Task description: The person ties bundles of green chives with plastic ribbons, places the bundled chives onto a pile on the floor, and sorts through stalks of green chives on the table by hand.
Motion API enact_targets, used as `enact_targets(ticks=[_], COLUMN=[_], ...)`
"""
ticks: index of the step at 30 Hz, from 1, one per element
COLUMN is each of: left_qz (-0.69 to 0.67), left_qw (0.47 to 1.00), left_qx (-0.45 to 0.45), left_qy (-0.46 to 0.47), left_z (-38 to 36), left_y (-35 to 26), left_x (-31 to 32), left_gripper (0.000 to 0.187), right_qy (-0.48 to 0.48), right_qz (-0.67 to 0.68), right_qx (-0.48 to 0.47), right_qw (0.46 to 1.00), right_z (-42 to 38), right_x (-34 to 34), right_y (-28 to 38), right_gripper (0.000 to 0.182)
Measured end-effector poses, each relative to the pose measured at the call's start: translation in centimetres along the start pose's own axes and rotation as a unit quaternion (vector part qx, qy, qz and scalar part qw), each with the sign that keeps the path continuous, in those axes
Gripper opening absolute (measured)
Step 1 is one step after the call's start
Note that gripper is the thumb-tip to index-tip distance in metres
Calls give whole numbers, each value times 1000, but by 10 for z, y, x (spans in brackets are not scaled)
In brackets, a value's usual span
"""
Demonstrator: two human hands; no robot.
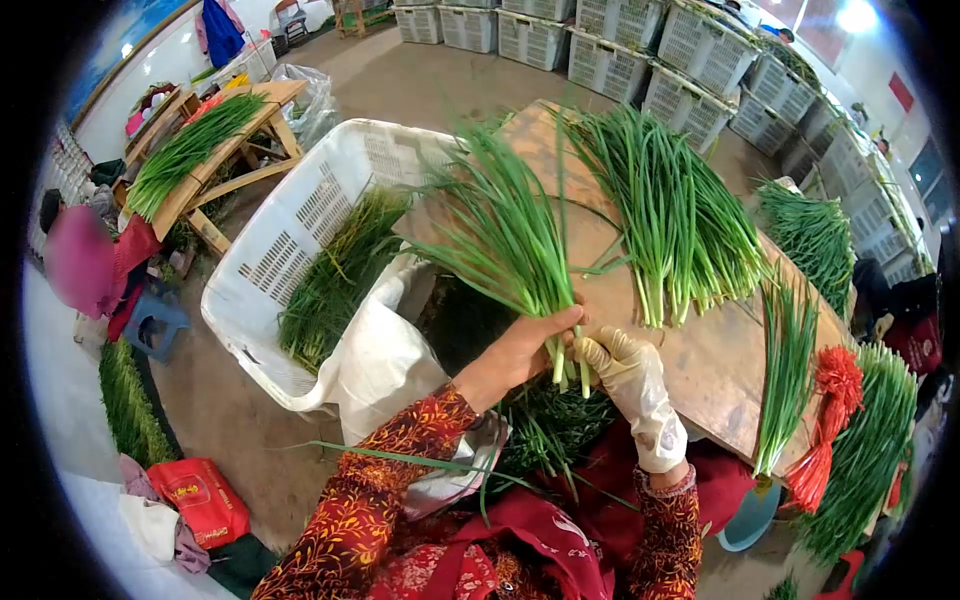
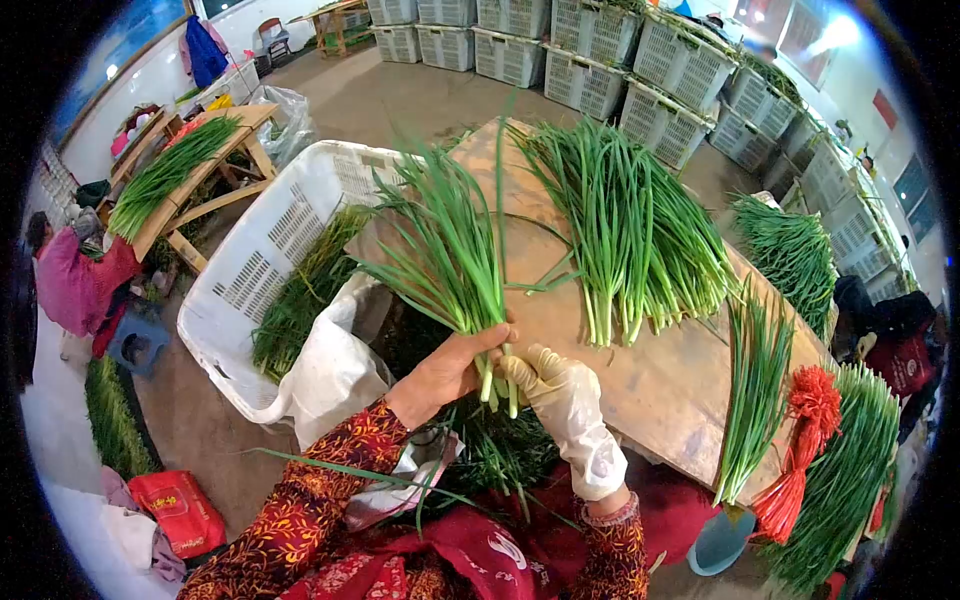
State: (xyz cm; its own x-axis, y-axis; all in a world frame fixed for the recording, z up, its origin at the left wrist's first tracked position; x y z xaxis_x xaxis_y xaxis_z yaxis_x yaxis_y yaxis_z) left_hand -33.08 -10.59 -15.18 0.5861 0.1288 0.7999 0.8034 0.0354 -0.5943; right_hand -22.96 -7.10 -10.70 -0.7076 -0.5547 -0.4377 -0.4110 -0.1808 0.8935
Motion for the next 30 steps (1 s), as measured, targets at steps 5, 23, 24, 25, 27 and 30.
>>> enact_targets(ticks=[5,23,24,25,27,30], left_qz=[-7,29,-79,-185,-263,-183], left_qw=[999,993,978,947,921,952], left_qx=[-34,117,180,240,243,241], left_qy=[-15,20,64,108,154,50], left_z=[-6,-16,-17,-19,1,22], left_y=[2,-77,-111,-145,-174,-150], left_x=[6,-21,4,27,29,19], left_gripper=[27,37,38,39,41,42], right_qy=[-21,181,127,123,-124,-237], right_qz=[-34,24,-239,-240,-219,-299], right_qx=[-51,-133,-248,-248,-145,-55], right_qw=[998,974,930,930,957,923], right_z=[-3,-48,-56,-51,-26,6], right_x=[-11,-14,-9,-13,-64,-100], right_y=[12,40,51,44,20,6], right_gripper=[20,11,14,14,18,20])
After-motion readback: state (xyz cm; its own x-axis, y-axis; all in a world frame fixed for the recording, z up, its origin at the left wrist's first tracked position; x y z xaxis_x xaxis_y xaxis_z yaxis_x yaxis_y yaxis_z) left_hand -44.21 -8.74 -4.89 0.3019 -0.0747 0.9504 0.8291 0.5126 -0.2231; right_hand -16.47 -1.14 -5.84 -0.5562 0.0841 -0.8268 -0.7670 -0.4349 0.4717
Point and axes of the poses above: each hand's wrist, its own z-axis towards the middle knuckle, its own x-axis out of the palm, y = z × x, the point moved 8 cm from there along z, towards the middle knuckle, and after that the axes turned 7 degrees about x, right-handed, at the moved point
